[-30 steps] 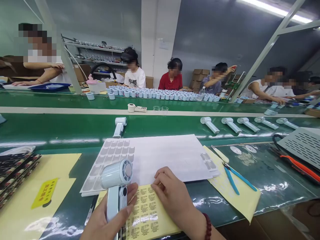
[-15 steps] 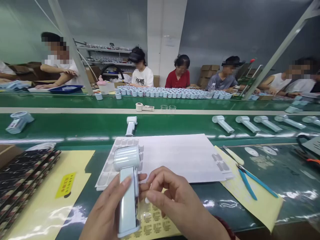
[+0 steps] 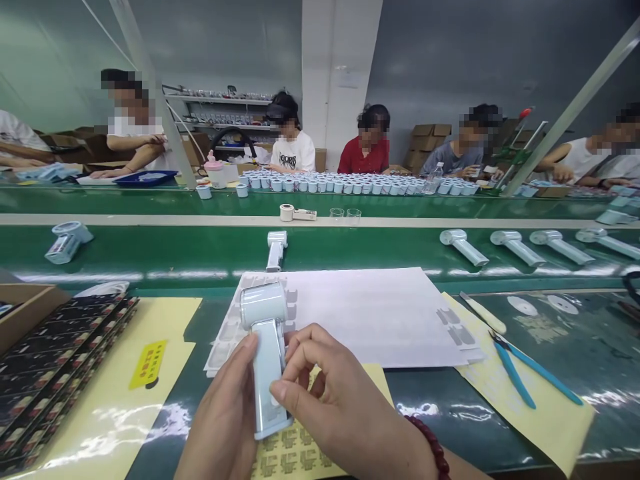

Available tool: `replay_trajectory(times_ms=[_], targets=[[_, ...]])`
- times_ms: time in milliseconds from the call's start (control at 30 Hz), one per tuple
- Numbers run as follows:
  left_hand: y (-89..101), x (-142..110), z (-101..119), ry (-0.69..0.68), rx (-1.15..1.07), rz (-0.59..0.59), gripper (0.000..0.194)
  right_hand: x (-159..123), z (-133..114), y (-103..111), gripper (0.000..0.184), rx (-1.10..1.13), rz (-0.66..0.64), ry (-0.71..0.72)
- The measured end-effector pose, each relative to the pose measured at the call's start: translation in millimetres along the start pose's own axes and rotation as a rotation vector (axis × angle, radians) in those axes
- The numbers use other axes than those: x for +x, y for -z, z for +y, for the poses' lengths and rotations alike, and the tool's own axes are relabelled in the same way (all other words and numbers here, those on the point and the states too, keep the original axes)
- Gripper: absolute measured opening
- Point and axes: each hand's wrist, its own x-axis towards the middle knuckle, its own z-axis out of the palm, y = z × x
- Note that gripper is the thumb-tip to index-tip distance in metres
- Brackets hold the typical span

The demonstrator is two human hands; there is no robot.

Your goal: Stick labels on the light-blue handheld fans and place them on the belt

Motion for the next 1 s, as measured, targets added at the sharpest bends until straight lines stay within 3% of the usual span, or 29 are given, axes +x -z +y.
replay_trajectory(times_ms=[133,300,467,567,700,800,933,1000], targets=[[4.3,5,0,0.005,0.066,-0.013,0.036,1,5,-2,0.016,-0.076,0.022,0.055],[6.6,-2,7,0.043,0.097,-0.162,0.053,2,10,-2,0.017,-0.207,0.064,0.186],[4.5,-16,12,0.092,0.186,-0.26,0.072,10,7,3,0.02,0.08,0.055,0.057],[6.6,-9,17,0.065,0.169,-0.266,0.071,21,7,15,0.02,0.201,0.112,0.084],[12.4,23,41,0.02,0.252,-0.234,0.065,48,13,43,0.019,-0.267,0.133,0.098],[11.2,59,71,-0.027,0.383,-0.167,0.051,76,23,58,0.037,-0.484,0.058,0.044],[1.3,119,106,-0.107,0.478,0.01,0.016,110,39,58,0.053,-0.654,-0.004,0.054],[-3.0,151,116,-0.152,0.472,0.055,0.012,121,45,53,0.056,-0.727,-0.009,0.07]])
